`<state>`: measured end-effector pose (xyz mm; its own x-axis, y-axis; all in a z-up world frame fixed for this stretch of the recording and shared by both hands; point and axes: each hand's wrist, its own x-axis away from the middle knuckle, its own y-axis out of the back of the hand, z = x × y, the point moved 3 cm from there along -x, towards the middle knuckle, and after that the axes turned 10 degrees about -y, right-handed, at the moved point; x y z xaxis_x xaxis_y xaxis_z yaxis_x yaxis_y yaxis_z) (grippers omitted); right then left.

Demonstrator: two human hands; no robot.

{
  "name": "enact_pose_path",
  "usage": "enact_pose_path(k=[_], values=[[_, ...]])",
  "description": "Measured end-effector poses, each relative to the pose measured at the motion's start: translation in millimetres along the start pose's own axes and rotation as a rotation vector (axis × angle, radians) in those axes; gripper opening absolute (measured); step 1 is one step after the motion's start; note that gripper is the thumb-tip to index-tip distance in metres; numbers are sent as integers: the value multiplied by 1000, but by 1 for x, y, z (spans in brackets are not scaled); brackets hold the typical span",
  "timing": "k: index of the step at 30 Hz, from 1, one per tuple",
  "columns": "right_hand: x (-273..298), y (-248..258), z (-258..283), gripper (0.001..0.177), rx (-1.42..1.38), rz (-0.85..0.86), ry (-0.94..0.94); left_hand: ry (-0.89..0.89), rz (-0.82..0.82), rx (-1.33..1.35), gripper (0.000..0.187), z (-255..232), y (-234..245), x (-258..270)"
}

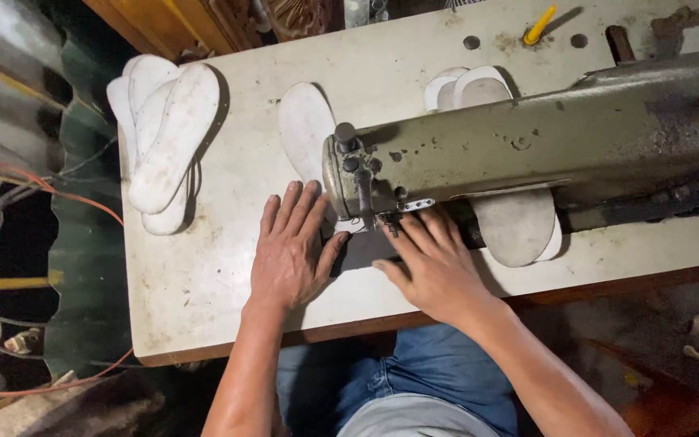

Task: The person is using an industrial sewing machine to stitch the edges of shoe insoles.

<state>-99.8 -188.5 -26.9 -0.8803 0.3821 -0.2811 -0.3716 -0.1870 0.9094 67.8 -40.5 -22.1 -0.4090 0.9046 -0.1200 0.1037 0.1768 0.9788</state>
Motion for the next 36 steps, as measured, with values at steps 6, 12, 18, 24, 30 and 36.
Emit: enact_pose_path(k=[6, 12, 18, 24, 30, 36], values=[[-5, -4, 1, 57, -12, 277, -88, -61, -123, -3, 48, -2, -1, 6], [-6, -7, -2, 56, -18, 361, -134, -56, -149, 17, 47, -17, 6, 14], [-3, -14, -5, 55, -16, 415, -162, -87, -224, -58, 43, -15, -12, 22], [-1, -25, -7, 62, -109, 419, -190, -164, -323, -101, 39, -39, 8, 24], [-2, -19, -6, 57, -86, 292, -138, -102, -319, -129, 47, -61, 11, 29], [-1, -21, -8, 53, -121, 270, -135, -60, -303, -153, 50, -72, 8, 34]])
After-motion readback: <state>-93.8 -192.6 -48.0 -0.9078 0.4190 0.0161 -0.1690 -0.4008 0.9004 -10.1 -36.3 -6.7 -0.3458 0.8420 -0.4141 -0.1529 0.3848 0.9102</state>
